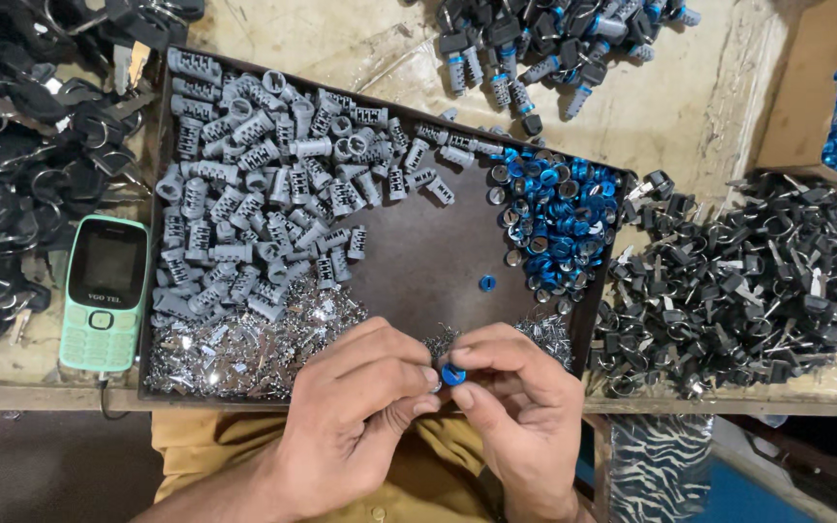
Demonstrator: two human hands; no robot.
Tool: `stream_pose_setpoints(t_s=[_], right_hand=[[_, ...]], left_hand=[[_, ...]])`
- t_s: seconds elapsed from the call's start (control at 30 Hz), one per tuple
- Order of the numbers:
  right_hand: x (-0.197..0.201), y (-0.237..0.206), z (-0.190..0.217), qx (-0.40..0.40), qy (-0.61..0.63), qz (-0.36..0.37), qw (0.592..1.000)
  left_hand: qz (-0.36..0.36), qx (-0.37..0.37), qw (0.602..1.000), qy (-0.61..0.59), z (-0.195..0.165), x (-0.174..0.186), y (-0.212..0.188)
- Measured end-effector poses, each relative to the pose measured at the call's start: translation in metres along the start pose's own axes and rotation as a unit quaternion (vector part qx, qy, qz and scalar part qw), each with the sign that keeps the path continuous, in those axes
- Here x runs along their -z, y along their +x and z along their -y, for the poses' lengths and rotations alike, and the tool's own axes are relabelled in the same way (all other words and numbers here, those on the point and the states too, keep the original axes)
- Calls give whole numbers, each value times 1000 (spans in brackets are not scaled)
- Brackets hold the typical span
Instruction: The person sits at a workbench assembling small lock components. They pick a gray plastic housing from a tray, press a blue cap into it, insert a metal key part, and place the finished assembly back onto the tray, repeating this cycle with one component at a time.
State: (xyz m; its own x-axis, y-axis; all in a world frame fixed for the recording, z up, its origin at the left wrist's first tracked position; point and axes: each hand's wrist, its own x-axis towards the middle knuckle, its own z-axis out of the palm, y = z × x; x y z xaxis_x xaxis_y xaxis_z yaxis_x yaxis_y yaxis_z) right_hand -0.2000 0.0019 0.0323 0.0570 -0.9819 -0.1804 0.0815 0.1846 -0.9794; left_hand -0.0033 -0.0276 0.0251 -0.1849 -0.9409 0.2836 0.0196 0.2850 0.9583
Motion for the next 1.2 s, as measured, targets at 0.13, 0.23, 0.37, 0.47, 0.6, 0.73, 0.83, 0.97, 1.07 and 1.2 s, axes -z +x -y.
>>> stream_pose_setpoints(t_s=[0.13,0.23,0.37,0.47,0.6,0.73,0.83,0.97,1.07,1.2], right_hand=[[-1,1,0,6,31,9,999],[-2,0,0,7,34,10,999],[-2,-2,1,-2,59,-2,998],[-2,-2,0,7,50,-1,999],[-2,-2,1,3,66,8,998],[-1,-3,3,-1,57,9,998],[0,-4,3,0,55,16,998],[-1,-3,7,7,10,35,999],[-2,-2,16,17,-75,77,994],[-6,-1,22,103,-180,142,968]], left_hand=[[-2,-9,1000,9,-1,-1,-1],[5,-11,1000,12,-2,0,-1],[15,-12,1000,4,-4,3,1],[22,-13,1000,-3,-6,4,2],[18,-17,1000,-8,-5,4,0],[17,-23,1000,-3,-3,5,-3],[16,-27,999,-8,-2,5,-4],[6,-20,1000,-11,-5,4,-4],[13,67,997,-22,-11,8,-2],[45,274,946,-169,-12,20,4]])
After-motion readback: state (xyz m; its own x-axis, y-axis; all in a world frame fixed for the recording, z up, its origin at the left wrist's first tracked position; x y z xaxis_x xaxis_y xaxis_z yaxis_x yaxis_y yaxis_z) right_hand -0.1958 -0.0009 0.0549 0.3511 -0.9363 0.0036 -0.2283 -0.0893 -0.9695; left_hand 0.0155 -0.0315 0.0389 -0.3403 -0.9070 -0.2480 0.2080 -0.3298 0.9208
